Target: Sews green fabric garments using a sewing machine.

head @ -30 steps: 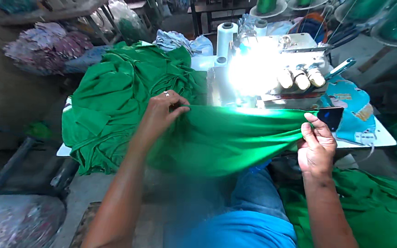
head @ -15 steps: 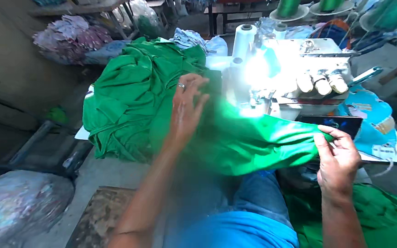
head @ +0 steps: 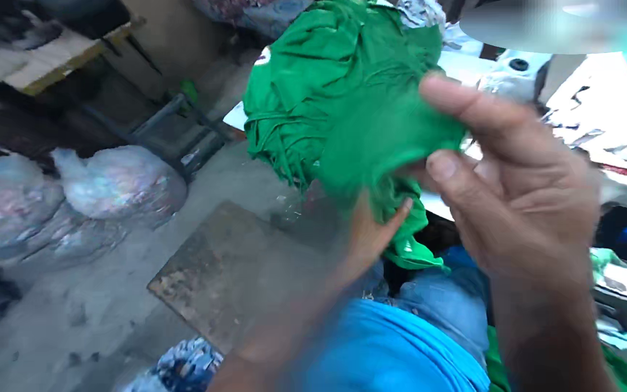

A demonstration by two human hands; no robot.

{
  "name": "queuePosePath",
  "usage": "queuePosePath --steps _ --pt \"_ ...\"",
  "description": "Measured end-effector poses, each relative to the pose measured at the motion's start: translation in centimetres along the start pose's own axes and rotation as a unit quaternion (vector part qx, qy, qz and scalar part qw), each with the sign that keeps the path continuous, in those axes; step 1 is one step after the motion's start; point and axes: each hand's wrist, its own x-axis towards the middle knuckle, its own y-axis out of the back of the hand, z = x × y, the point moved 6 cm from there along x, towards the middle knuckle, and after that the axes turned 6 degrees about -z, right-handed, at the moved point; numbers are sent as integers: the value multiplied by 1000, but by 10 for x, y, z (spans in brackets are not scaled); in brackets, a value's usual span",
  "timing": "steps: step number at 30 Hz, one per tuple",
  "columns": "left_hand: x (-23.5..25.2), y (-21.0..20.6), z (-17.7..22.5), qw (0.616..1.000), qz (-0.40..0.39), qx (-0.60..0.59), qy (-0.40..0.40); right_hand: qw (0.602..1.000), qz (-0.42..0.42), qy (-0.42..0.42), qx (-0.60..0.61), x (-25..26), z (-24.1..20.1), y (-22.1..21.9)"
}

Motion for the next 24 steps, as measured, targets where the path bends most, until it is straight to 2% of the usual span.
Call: queuePosePath --steps 2,5,8,11,14,17,20,24 --pt "5 41 5 999 6 26 -32 997 -13 22 -70 12 -10 0" --pt "17 103 32 989 37 36 -138 968 56 13 -244 8 -3 25" --pt "20 154 55 965 26 103 -239 955 84 11 -285 17 13 51" --pt "19 182 69 936 46 213 -277 923 74 0 -378 27 22 57" --pt "23 182 80 932 43 215 -288 925 58 -22 -375 36 25 38" --pt "26 157 94 936 8 190 -295 946 42 -36 -319 53 24 10" --pt "27 134 103 936 14 175 -304 949 6 44 -313 79 31 -16" --pt "33 128 100 940 28 151 -304 942 -32 84 -324 86 35 -47"
